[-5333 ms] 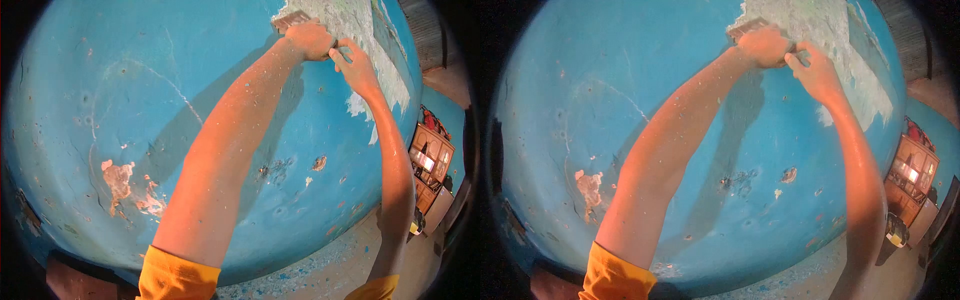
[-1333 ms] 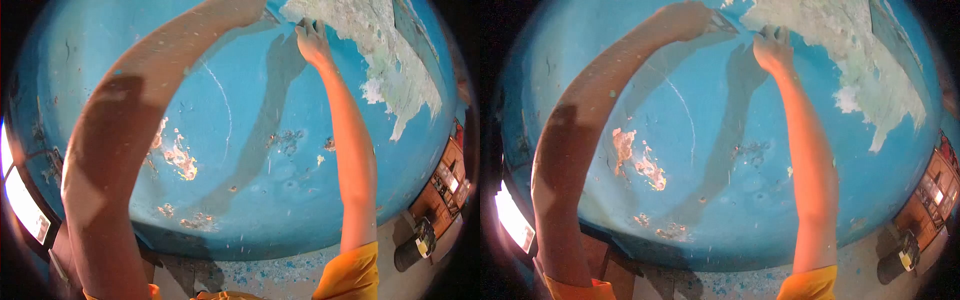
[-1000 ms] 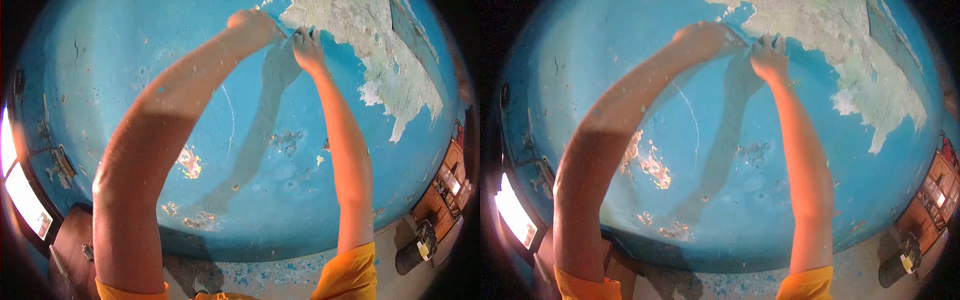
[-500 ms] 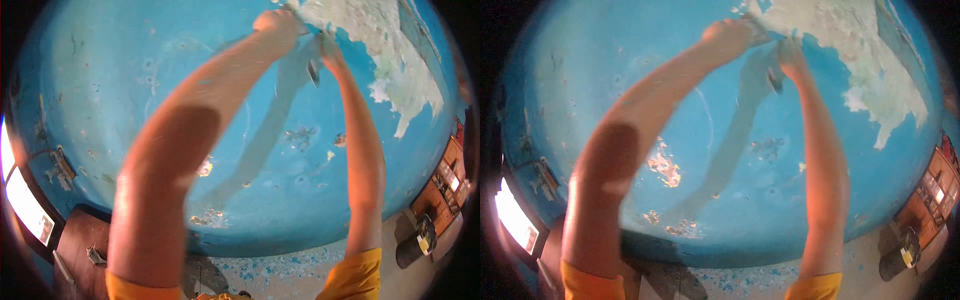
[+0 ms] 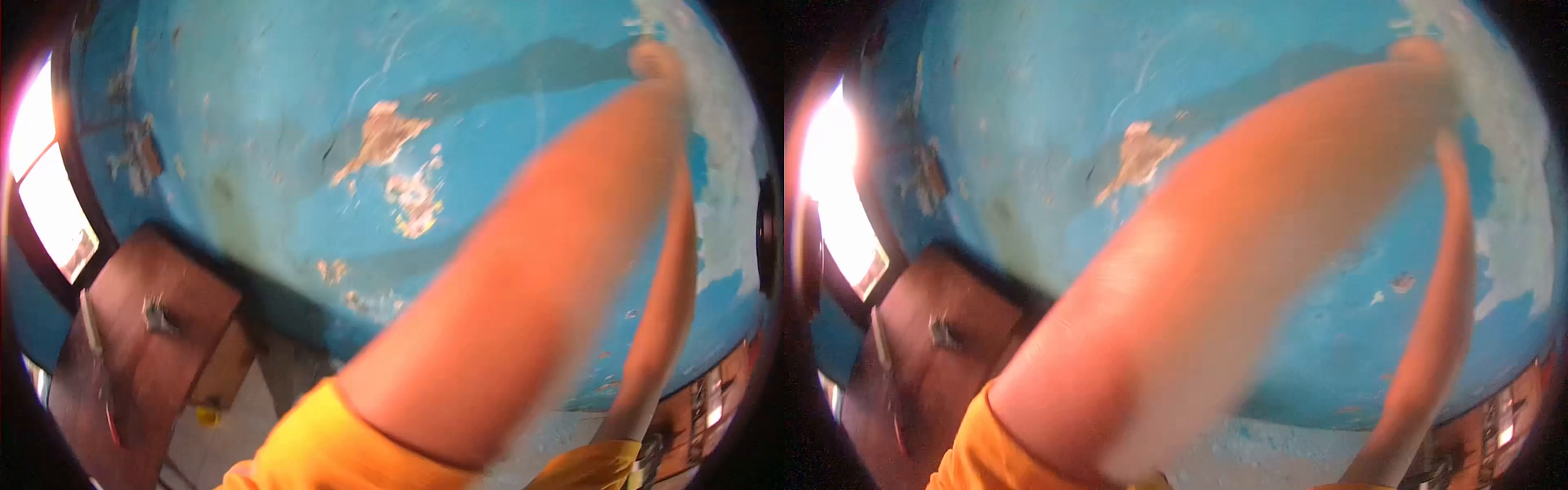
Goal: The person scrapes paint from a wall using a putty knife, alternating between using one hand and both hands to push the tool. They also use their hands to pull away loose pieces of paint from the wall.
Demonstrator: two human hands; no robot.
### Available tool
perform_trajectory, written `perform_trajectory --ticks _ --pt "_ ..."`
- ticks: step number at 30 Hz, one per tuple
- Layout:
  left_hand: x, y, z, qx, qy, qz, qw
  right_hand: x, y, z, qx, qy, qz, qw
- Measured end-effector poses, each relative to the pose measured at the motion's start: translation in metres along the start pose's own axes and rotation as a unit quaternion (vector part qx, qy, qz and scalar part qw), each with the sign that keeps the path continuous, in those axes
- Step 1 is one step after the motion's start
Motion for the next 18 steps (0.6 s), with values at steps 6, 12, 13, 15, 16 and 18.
perform_trajectory --ticks 6,12,13,15,16,18 --pt "-0.008 0.004 -0.004 -0.042 0.07 -0.088 0.993 0.008 -0.031 -0.017 0.059 0.0 0.023 0.998" --pt "-0.014 0.021 -0.012 -0.036 0.129 -0.131 0.982 0.015 -0.029 0.005 0.116 0.046 0.002 0.992" --pt "-0.018 0.019 -0.01 -0.041 0.131 -0.13 0.982 0.015 -0.03 0.006 0.119 0.056 -0.001 0.991" --pt "-0.024 0.017 -0.003 -0.04 0.124 -0.116 0.985 0.015 -0.026 0.002 0.132 0.075 0.001 0.988" --pt "-0.027 0.02 0.001 -0.035 0.109 -0.106 0.988 0.019 -0.023 0.005 0.146 0.082 0.002 0.986" --pt "-0.033 0.015 0.003 -0.032 0.08 -0.087 0.992 0.029 -0.012 0.008 0.16 0.089 -0.008 0.983"
Point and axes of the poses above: each hand's wrist, its own x-axis away from the middle knuckle, its own z-axis out of the back of the hand, y = z × x, the point moved 3 cm from there along -x, towards the middle knuckle, and after that the axes turned 15 degrees about x, right-handed, at the moved point
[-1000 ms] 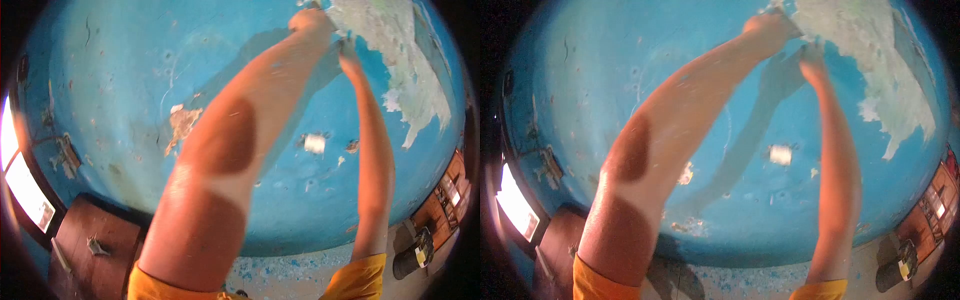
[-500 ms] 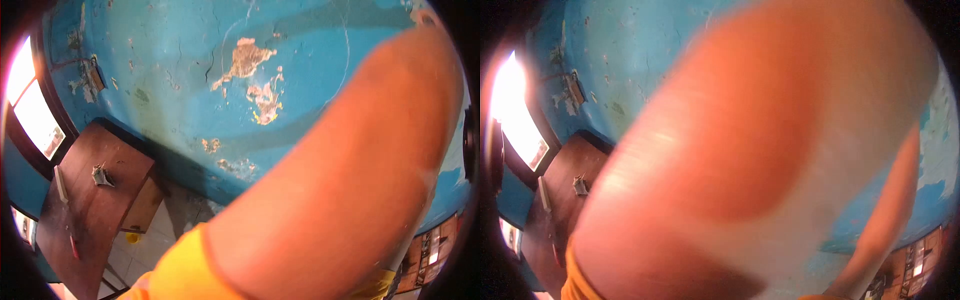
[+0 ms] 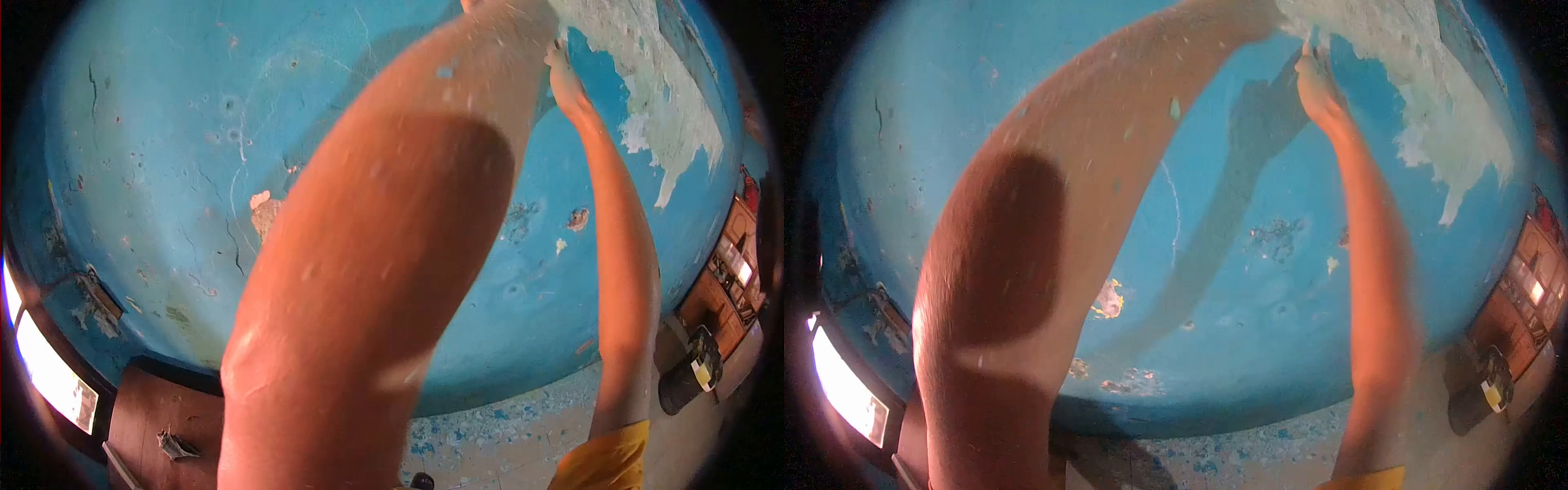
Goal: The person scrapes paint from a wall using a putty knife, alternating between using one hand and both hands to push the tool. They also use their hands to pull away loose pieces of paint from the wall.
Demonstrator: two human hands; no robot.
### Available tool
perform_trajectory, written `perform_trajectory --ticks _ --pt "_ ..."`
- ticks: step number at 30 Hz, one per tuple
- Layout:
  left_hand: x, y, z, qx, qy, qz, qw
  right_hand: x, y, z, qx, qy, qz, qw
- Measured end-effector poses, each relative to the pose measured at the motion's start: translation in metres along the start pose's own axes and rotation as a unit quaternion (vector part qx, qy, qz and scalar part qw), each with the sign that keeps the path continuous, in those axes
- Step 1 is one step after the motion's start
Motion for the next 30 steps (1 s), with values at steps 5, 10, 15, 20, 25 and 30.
perform_trajectory --ticks 5,10,15,20,25,30 --pt "0.013 0.033 0.025 -0.064 0.011 0.011 0.998 0.008 -0.016 0.036 -0.272 -0.056 -0.122 0.953" --pt "0.051 0.042 -0.008 -0.028 0.168 -0.117 0.978 0.028 -0.046 0.063 -0.132 -0.055 -0.073 0.987" --pt "0.035 0.06 0.034 -0.021 -0.199 -0.024 0.979 0.04 -0.056 0.09 -0.175 -0.154 -0.206 0.95" --pt "0.065 0.018 -0.008 -0.012 -0.018 -0.034 0.999 0.051 -0.037 0.066 -0.185 -0.072 -0.135 0.971" --pt "0.024 0.022 0.008 0.052 0.027 -0.019 0.998 0.042 -0.032 0.055 -0.113 -0.069 -0.116 0.984" --pt "0.038 0.017 -0.007 0.024 0.049 -0.002 0.999 0.043 -0.018 0.046 -0.123 -0.102 -0.099 0.982"
Point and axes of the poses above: each hand's wrist, its own x-axis away from the middle knuckle, its own z-axis out of the back of the hand, y = z × x, the point moved 3 cm from there along -x, towards the middle knuckle, and after that the axes turned 15 degrees about x, right-handed, at the moved point
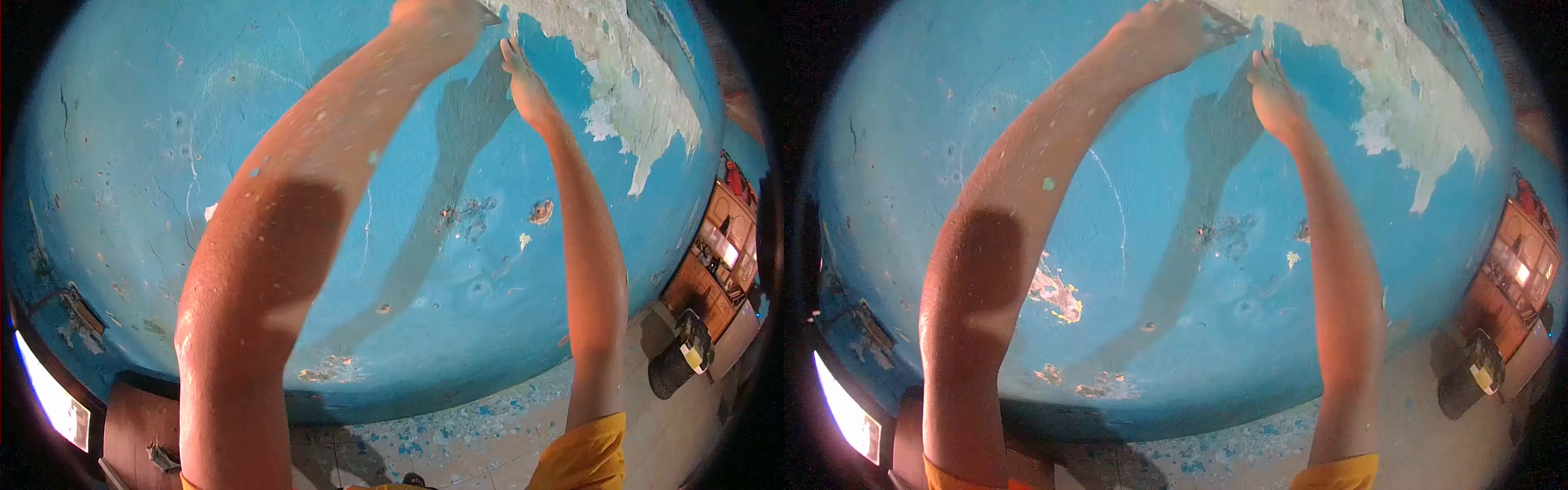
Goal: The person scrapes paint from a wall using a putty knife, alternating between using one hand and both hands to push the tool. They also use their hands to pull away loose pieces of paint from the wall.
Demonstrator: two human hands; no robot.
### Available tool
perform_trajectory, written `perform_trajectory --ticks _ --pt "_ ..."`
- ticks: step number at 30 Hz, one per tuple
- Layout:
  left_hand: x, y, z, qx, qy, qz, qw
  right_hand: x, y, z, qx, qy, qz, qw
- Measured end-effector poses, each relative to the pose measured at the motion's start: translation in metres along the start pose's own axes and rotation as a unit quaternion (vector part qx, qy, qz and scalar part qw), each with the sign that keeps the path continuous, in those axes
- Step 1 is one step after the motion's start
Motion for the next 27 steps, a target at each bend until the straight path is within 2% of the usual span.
perform_trajectory --ticks 1,3,4,5,6,7,9,10,12,14,16,18,19,21,22,25,27 --pt "-0.006 -0.01 -0.017 -0.001 -0.001 0.001 1.0 -0.002 0.003 -0.006 0.018 0.008 0.005 1.0" --pt "-0.033 -0.023 -0.034 0.029 0.088 -0.087 0.992 -0.004 -0.001 -0.004 0.038 0.025 0.014 0.999" --pt "-0.04 -0.017 -0.029 0.028 0.092 -0.083 0.992 0.003 -0.006 -0.003 0.01 -0.001 -0.01 1.0" --pt "-0.06 -0.007 -0.02 0.037 0.093 -0.039 0.994 -0.001 -0.012 0.005 -0.019 -0.011 -0.031 0.999" --pt "-0.063 0.003 -0.015 0.047 0.084 0.006 0.995 0.002 -0.012 0.009 -0.022 -0.005 -0.03 0.999" --pt "-0.053 0.0 -0.015 0.048 0.076 0.013 0.996 0.009 -0.012 0.009 -0.032 -0.011 -0.027 0.999" --pt "-0.03 -0.013 -0.011 -0.142 -0.093 -0.054 0.984 0.013 -0.011 0.005 -0.045 -0.016 -0.019 0.999" --pt "-0.022 -0.023 -0.015 -0.145 -0.096 -0.053 0.983 0.015 -0.009 0.004 -0.004 -0.007 0.004 1.0" --pt "-0.02 -0.043 -0.024 -0.024 0.002 0.013 1.0 0.014 -0.014 0.015 0.041 0.014 0.031 0.999" --pt "-0.029 -0.029 -0.018 0.001 -0.022 0.032 0.999 0.022 -0.025 0.025 0.033 -0.038 -0.021 0.999" --pt "-0.029 -0.012 -0.004 0.024 -0.049 0.048 0.997 0.016 -0.02 0.025 0.043 -0.036 -0.016 0.998" --pt "0.004 0.007 0.014 0.005 -0.075 0.033 0.997 0.017 -0.013 0.021 0.05 -0.047 -0.014 0.998" --pt "0.01 -0.003 0.005 0.003 -0.08 0.035 0.996 0.017 -0.011 0.019 0.071 -0.033 0.003 0.997" --pt "0.018 -0.017 -0.006 -0.129 -0.016 -0.054 0.99 0.015 -0.01 0.017 0.09 -0.011 0.024 0.996" --pt "0.005 -0.018 -0.007 -0.133 -0.01 -0.058 0.989 0.013 -0.01 0.017 0.113 -0.002 0.031 0.993" --pt "-0.014 -0.007 -0.006 -0.094 -0.045 -0.036 0.994 0.007 -0.011 0.014 0.138 -0.003 0.031 0.99" --pt "-0.009 0.005 0.001 -0.016 -0.043 0.066 0.997 0.014 -0.011 0.008 0.14 -0.02 0.022 0.99"
Point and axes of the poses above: each hand's wrist, its own x-axis away from the middle knuckle, its own z-axis out of the back of the hand, y = z × x, the point moved 3 cm from there along -x, towards the middle knuckle, and after that the axes turned 15 degrees about x, right-handed, at the moved point
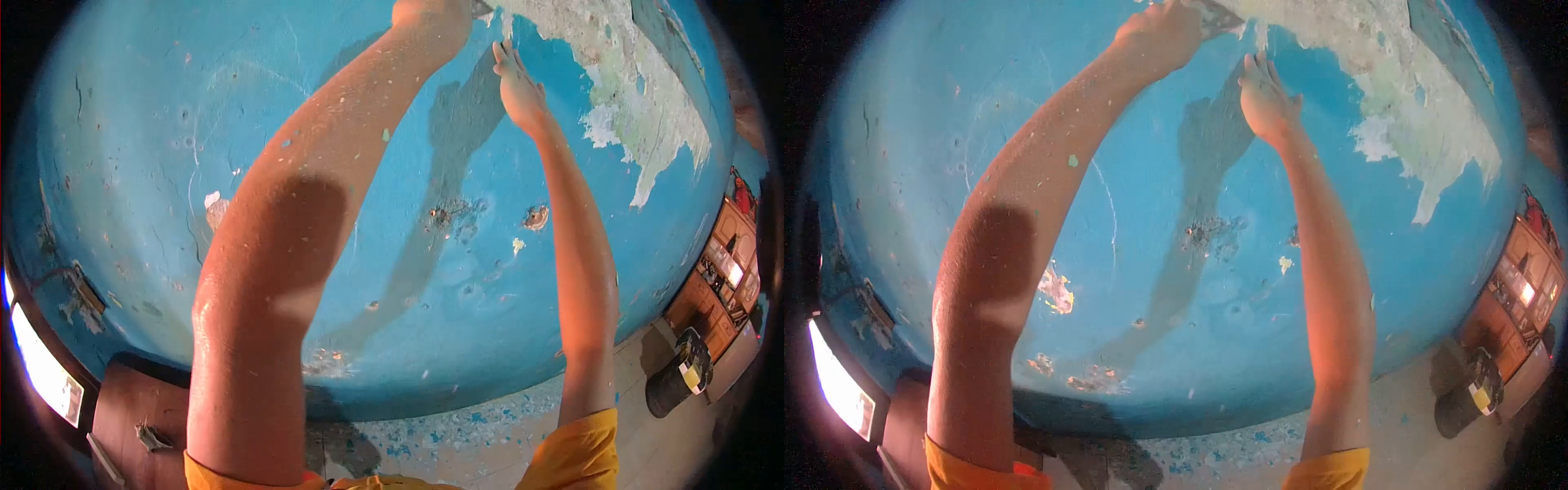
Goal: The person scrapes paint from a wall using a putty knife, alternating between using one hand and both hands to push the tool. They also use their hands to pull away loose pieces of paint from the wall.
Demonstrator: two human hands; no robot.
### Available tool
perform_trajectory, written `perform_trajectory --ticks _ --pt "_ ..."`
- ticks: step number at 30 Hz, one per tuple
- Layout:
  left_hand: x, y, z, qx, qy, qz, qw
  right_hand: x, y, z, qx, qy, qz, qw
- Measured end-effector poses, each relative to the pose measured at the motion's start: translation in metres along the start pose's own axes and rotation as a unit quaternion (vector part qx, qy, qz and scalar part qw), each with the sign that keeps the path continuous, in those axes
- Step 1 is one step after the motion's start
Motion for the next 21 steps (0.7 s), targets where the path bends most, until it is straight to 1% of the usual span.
perform_trajectory --ticks 1,3,4,6,7,8,9,10,11,13,15,16,18,19,21 --pt "0.006 -0.002 0.004 -0.002 0.006 0.001 1.0 -0.002 -0.001 0.001 -0.008 0.005 -0.006 1.0" --pt "0.023 -0.007 0.002 -0.031 -0.039 -0.046 0.998 0.003 0.001 0.0 -0.02 0.011 -0.012 1.0" --pt "0.02 -0.007 -0.002 -0.035 -0.033 -0.049 0.998 0.007 0.001 0.002 -0.011 0.005 -0.003 1.0" --pt "0.008 -0.008 -0.006 0.007 -0.011 -0.046 0.999 0.005 0.0 0.01 -0.001 0.01 0.006 1.0" --pt "-0.003 -0.009 -0.007 0.009 -0.009 -0.041 0.999 0.007 -0.001 0.008 -0.006 -0.019 0.001 1.0" --pt "-0.029 -0.002 0.0 -0.013 0.002 -0.049 0.999 0.002 0.0 0.013 -0.012 -0.035 -0.008 0.999" --pt "-0.042 0.008 0.003 -0.034 0.006 -0.056 0.998 -0.001 0.003 0.018 -0.011 -0.029 -0.011 0.999" --pt "-0.038 0.011 -0.007 -0.031 0.001 -0.052 0.998 0.002 0.005 0.017 -0.035 -0.027 -0.01 0.999" --pt "-0.029 0.01 -0.019 -0.014 -0.004 -0.025 1.0 0.006 0.004 0.015 -0.061 -0.028 -0.004 0.998" --pt "-0.004 0.013 -0.024 -0.009 -0.009 0.0 1.0 0.007 0.005 0.014 -0.062 -0.018 0.005 0.998" --pt "0.022 0.013 -0.026 -0.021 -0.035 0.016 0.999 0.009 0.006 0.012 -0.06 -0.001 0.014 0.998" --pt "0.014 0.016 -0.024 -0.023 -0.03 0.013 0.999 0.008 0.007 0.012 -0.061 0.0 0.018 0.998" --pt "0.001 0.019 -0.021 0.083 0.059 -0.045 0.994 0.007 0.01 0.006 -0.064 -0.008 0.02 0.998" --pt "-0.011 0.019 -0.021 0.08 0.06 -0.044 0.994 0.002 0.012 0.005 -0.063 0.003 0.022 0.998" --pt "-0.025 0.02 -0.029 -0.006 0.008 0.004 1.0 0.005 0.011 -0.002 -0.063 -0.002 0.025 0.998"
Point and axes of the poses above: each hand's wrist, its own x-axis away from the middle knuckle, its own z-axis out of the back of the hand, y = z × x, the point moved 3 cm from there along -x, towards the middle knuckle, and after that the axes turned 15 degrees about x, right-handed, at the moved point
